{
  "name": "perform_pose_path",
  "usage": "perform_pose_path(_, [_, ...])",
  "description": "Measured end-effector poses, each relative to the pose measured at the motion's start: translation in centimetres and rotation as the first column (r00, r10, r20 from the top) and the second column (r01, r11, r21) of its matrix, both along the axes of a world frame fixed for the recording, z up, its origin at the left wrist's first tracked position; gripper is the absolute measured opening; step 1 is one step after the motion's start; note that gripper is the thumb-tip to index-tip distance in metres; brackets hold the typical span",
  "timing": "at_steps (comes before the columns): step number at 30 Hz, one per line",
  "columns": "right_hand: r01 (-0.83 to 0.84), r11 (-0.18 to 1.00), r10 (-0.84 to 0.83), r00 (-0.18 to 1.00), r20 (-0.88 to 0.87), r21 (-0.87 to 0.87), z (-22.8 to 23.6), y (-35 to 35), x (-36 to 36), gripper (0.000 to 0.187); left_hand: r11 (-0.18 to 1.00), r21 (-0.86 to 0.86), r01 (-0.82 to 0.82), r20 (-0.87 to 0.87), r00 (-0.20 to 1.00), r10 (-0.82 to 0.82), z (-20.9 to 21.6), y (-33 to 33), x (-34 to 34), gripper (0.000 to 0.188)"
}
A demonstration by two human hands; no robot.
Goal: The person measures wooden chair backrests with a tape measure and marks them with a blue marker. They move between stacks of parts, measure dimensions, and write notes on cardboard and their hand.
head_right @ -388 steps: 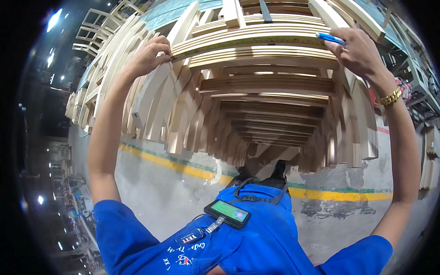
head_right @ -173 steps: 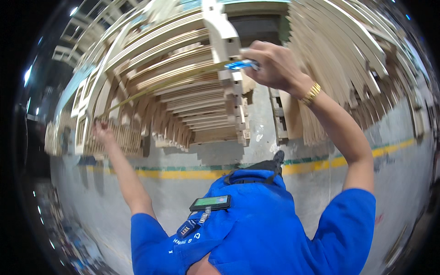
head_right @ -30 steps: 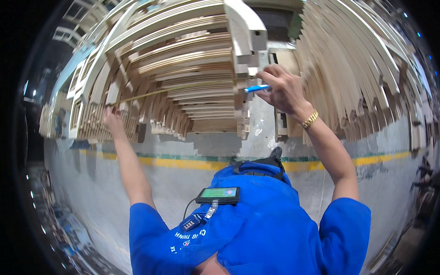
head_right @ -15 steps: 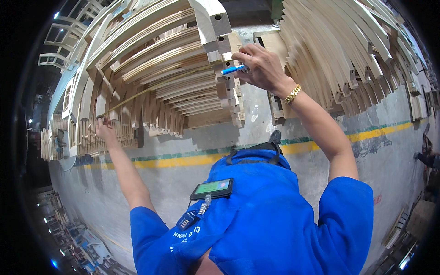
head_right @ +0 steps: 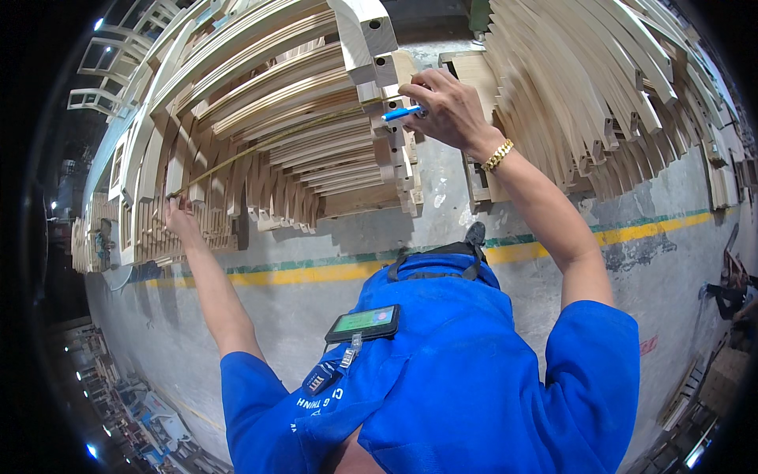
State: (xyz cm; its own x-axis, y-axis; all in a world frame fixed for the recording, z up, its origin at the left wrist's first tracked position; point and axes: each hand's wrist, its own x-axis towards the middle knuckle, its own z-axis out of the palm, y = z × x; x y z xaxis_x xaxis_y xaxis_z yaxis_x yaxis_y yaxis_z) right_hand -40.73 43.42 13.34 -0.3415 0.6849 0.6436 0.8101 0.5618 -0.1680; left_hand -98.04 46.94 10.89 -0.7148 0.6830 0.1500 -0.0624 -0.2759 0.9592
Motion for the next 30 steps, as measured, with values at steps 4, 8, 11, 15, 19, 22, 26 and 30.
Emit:
perform_pose_path(4, [-0.001, 1.0, 0.001, 1.0, 0.007, 0.01, -0.2, 0.1, -0.2, 0.042, 1.0, 0.008, -0.011, 0.008, 1.0, 0.011, -0.3, 0.0, -0.3, 0.017])
perform_pose_path(8, [0.004, 1.0, -0.004, 1.0, 0.003, 0.025, -0.2, 0.1, -0.3, 0.042, 1.0, -0.003, -0.015, -0.008, 1.0, 0.015, -0.3, 0.0, -0.3, 0.017])
perform_pose_path(11, [0.004, 0.999, -0.004, 1.0, -0.001, 0.041, -0.3, 0.1, -0.3, 0.042, 1.0, -0.007, -0.015, -0.003, 1.0, 0.015, -0.2, -0.1, -0.4, 0.018])
perform_pose_path(15, [0.015, 0.999, -0.015, 1.0, 0.006, 0.051, -0.5, 0.1, -0.3, 0.042, 1.0, 0.005, -0.009, 0.031, 0.999, 0.009, -0.2, 0.0, -0.1, 0.02])
perform_pose_path(19, [0.014, 0.999, -0.014, 1.0, -0.002, 0.048, -0.5, 0.0, -0.3, 0.042, 1.0, 0.01, -0.001, 0.03, 1.0, 0.001, 0.2, -0.2, 0.1, 0.021])
perform_pose_path(22, [0.008, 0.998, -0.008, 1.0, 0.004, 0.061, -0.6, 0.0, -0.3, 0.043, 0.999, -0.012, -0.051, 0.047, 0.998, 0.052, -0.1, -0.1, 0.5, 0.022])
perform_pose_path(26, [-0.015, 0.999, 0.015, 1.0, 0.004, 0.043, -0.6, 0.3, -0.9, 0.046, 0.997, 0.027, 0.076, -0.034, 0.997, -0.075, -0.6, -1.1, -0.6, 0.019])
perform_pose_path(30, [-0.045, 0.999, 0.046, 0.997, -0.067, 0.012, -1.4, 0.0, -0.2, 0.044, 0.999, 0.025, 0.03, -0.061, 0.998, -0.029, -1.3, 0.3, 0.3, 0.016])
